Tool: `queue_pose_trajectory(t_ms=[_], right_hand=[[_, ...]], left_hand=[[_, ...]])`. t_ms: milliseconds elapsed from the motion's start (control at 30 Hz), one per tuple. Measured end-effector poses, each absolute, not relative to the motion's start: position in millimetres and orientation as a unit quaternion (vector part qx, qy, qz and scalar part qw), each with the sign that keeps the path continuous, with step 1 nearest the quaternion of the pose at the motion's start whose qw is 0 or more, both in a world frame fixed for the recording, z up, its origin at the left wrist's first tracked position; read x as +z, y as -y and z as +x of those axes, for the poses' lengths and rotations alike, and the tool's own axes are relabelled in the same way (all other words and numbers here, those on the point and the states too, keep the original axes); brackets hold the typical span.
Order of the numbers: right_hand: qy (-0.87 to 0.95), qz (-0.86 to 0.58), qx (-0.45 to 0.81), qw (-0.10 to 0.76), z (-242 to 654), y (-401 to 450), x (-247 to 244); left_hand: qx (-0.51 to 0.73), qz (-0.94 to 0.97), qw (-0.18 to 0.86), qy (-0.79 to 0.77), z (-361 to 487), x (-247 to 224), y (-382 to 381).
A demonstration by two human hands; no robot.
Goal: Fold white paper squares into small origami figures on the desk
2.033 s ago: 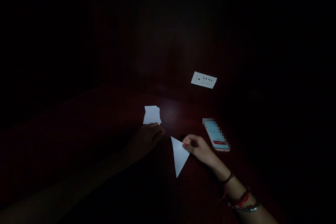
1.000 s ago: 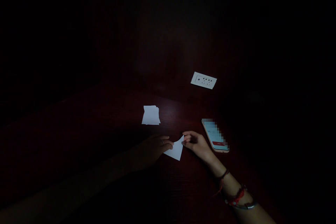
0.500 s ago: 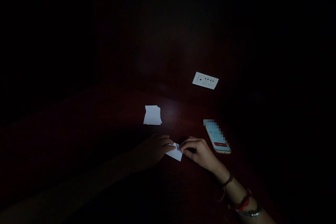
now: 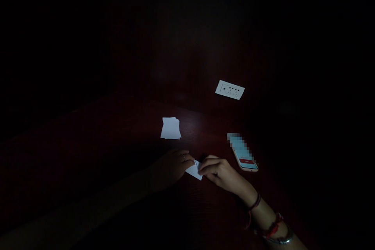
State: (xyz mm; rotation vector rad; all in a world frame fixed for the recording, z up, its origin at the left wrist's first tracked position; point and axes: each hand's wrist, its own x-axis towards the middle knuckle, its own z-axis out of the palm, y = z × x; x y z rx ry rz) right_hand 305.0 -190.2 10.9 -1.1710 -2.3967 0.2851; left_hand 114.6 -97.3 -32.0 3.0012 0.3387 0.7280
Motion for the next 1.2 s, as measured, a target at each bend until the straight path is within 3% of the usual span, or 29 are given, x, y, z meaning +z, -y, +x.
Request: queue_pose_trajectory(t_ms=[900,1200], right_hand=[[0.827,-0.485,0.079,0.273,305.0,190.8,7.0],[0.826,-0.481,0.126,0.264,308.5,189.7,9.0]], left_hand=[[0.244,0.962,-0.025,-0.117,119.9,-32.5,99.2],[0.241,0.966,-0.025,-0.087,115.1,-26.2,101.5]])
